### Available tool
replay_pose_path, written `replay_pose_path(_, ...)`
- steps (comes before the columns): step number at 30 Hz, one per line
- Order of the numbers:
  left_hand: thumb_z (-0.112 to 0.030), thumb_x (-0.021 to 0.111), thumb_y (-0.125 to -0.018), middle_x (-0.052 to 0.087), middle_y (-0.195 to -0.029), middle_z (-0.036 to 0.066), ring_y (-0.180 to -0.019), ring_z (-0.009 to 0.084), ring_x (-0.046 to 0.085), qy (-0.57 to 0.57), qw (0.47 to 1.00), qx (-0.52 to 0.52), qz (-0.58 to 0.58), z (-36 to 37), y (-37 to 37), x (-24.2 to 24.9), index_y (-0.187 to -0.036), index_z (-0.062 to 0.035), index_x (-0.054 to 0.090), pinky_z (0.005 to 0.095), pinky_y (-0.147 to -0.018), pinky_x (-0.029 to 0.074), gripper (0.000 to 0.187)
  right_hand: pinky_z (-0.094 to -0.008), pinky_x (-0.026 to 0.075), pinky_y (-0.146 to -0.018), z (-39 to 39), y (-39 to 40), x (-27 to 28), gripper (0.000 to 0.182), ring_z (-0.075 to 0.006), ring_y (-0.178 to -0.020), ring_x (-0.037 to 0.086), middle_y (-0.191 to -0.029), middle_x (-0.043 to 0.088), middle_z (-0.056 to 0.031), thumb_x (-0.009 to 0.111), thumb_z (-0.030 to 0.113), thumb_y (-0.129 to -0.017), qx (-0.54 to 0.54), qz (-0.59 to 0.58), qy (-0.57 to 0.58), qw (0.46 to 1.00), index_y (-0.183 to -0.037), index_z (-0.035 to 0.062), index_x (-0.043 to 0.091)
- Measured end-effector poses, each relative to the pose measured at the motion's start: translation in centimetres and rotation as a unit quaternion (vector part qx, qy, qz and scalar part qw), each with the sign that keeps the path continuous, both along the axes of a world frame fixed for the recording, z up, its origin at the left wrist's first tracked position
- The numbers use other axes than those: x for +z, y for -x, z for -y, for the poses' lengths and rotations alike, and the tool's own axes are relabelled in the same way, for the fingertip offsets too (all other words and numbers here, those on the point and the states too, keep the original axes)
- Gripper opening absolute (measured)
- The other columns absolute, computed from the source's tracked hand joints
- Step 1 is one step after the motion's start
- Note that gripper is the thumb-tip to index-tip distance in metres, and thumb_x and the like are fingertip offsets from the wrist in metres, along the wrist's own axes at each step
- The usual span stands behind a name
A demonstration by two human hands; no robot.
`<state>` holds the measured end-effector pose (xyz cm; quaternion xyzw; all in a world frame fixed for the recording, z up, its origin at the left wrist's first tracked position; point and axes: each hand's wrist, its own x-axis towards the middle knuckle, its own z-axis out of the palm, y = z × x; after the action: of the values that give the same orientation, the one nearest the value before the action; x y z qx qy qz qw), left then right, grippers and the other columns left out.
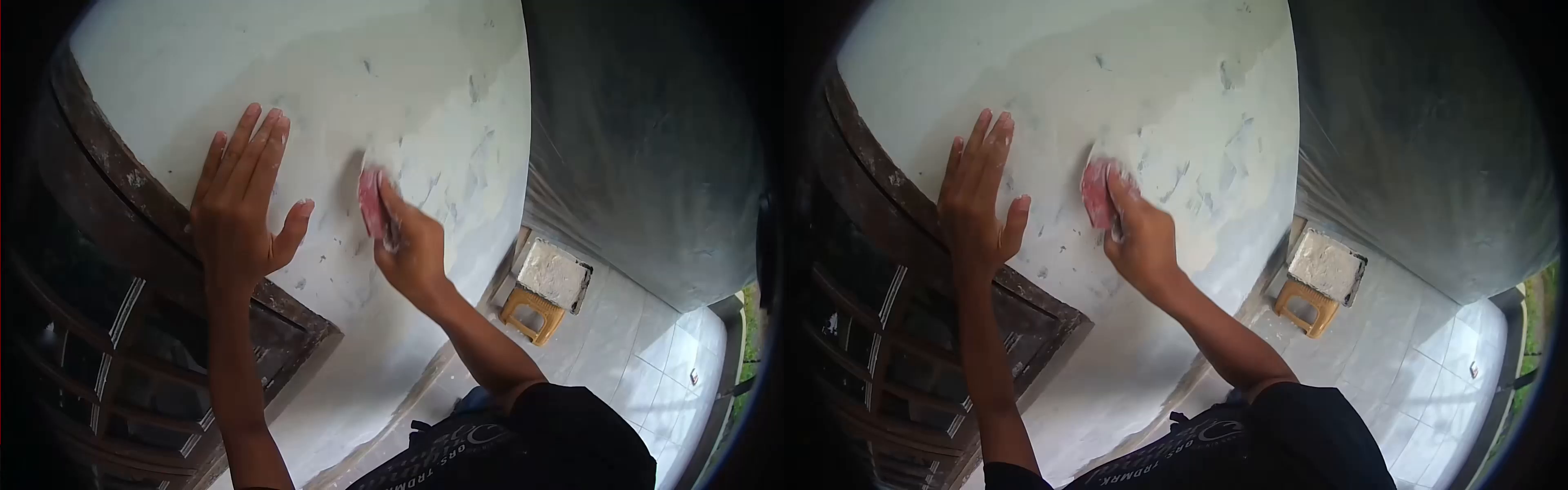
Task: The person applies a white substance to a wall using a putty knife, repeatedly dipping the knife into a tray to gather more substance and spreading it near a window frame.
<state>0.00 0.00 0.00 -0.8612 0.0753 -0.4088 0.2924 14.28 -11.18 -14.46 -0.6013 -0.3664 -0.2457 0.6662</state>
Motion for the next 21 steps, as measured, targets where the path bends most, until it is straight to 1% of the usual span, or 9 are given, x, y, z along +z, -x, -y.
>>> replay_pose_path(2, -0.039, 0.056, -0.088, 0.059, -0.138, 0.013, -0.137, 0.0318, 0.048, 0.004, 1.000, 0.006, -0.004, 0.1, 0.0, 0.2, -0.137, -0.0027, 0.057, 0.0518, -0.113, 0.034, 0.061, -0.0376, 0.051, -0.062, -0.5, -1.7, 1.4, 0.070, -0.0334, -0.071, 0.066, -0.082, 0.067, -0.0183, 0.062, -0.009, -0.068, -0.050, 0.020, -0.019, 0.998, -0.137, 0.0004, 0.053)
replay_pose_path(5, -0.039, 0.056, -0.088, 0.060, -0.137, 0.014, -0.137, 0.0319, 0.048, -0.002, 1.000, 0.006, 0.010, 0.1, -0.1, 0.0, -0.136, -0.0023, 0.057, 0.0515, -0.113, 0.034, 0.060, -0.0412, 0.049, -0.061, -2.1, -4.7, 3.3, 0.072, -0.0347, -0.067, 0.062, -0.077, 0.064, -0.0175, 0.063, -0.006, -0.069, -0.075, 0.024, 0.036, 0.996, -0.140, -0.0004, 0.049)
replay_pose_path(8, -0.039, 0.056, -0.088, 0.060, -0.137, 0.014, -0.136, 0.0322, 0.048, -0.005, 1.000, 0.014, 0.006, 0.1, 0.0, 0.0, -0.136, -0.0021, 0.057, 0.0516, -0.113, 0.034, 0.060, -0.0424, 0.050, -0.060, -2.9, -1.5, -0.4, 0.088, -0.0352, -0.067, 0.062, -0.076, 0.064, -0.0170, 0.065, -0.004, -0.067, -0.054, 0.055, 0.074, 0.994, -0.149, 0.0004, 0.034)
replay_pose_path(11, -0.040, 0.055, -0.089, 0.060, -0.136, 0.014, -0.136, 0.0323, 0.048, -0.004, 1.000, 0.017, 0.007, 0.1, -0.1, 0.0, -0.136, -0.0020, 0.057, 0.0518, -0.113, 0.034, 0.060, -0.0436, 0.051, -0.060, -1.4, 3.7, -5.5, 0.091, -0.0363, -0.068, 0.064, -0.079, 0.065, -0.0177, 0.065, -0.004, -0.066, 0.036, 0.007, 0.162, 0.986, -0.151, 0.0046, 0.033)
replay_pose_path(13, -0.040, 0.055, -0.089, 0.060, -0.136, 0.014, -0.136, 0.0324, 0.048, -0.005, 1.000, 0.016, 0.006, 0.0, -0.1, 0.1, -0.136, -0.0019, 0.057, 0.0519, -0.113, 0.034, 0.060, -0.0430, 0.053, -0.064, 0.5, 4.9, -5.9, 0.091, -0.0366, -0.070, 0.065, -0.080, 0.065, -0.0188, 0.065, -0.005, -0.065, 0.097, 0.038, 0.120, 0.987, -0.150, 0.0070, 0.036)
replay_pose_path(17, -0.040, 0.055, -0.088, 0.060, -0.136, 0.015, -0.136, 0.0324, 0.048, -0.004, 1.000, 0.018, 0.007, 0.2, -0.1, 0.0, -0.135, -0.0020, 0.058, 0.0519, -0.114, 0.034, 0.060, -0.0407, 0.051, -0.063, -0.1, -0.6, -0.9, 0.085, -0.0353, -0.069, 0.064, -0.078, 0.062, -0.0182, 0.065, -0.008, -0.066, -0.012, 0.037, -0.012, 0.999, -0.147, 0.0033, 0.041)
replay_pose_path(18, -0.040, 0.055, -0.088, 0.060, -0.136, 0.015, -0.136, 0.0324, 0.048, -0.006, 1.000, 0.018, 0.009, 0.2, -0.1, 0.1, -0.135, -0.0020, 0.058, 0.0519, -0.114, 0.034, 0.060, -0.0279, 0.052, -0.071, -0.4, -1.7, 0.9, 0.073, -0.0272, -0.076, 0.070, -0.089, 0.068, -0.0202, 0.063, -0.013, -0.073, -0.021, 0.006, -0.026, 0.999, -0.143, 0.0013, 0.048)
replay_pose_path(19, -0.040, 0.056, -0.088, 0.060, -0.136, 0.015, -0.136, 0.0323, 0.049, -0.006, 1.000, 0.021, 0.008, 0.1, -0.1, 0.0, -0.135, -0.0020, 0.058, 0.0519, -0.114, 0.034, 0.060, -0.0279, 0.052, -0.071, -1.1, -2.8, 1.6, 0.073, -0.0272, -0.076, 0.070, -0.089, 0.068, -0.0202, 0.063, -0.013, -0.073, -0.021, 0.008, -0.027, 0.999, -0.143, 0.0013, 0.048)
replay_pose_path(21, -0.040, 0.056, -0.088, 0.061, -0.136, 0.015, -0.136, 0.0323, 0.049, -0.008, 1.000, 0.022, 0.009, 0.1, -0.1, 0.1, -0.135, -0.0021, 0.058, 0.0520, -0.113, 0.034, 0.060, -0.0415, 0.049, -0.060, -2.6, -4.2, 2.1, 0.081, -0.0354, -0.067, 0.061, -0.077, 0.062, -0.0190, 0.065, -0.007, -0.067, -0.071, 0.041, 0.051, 0.995, -0.145, 0.0006, 0.042)
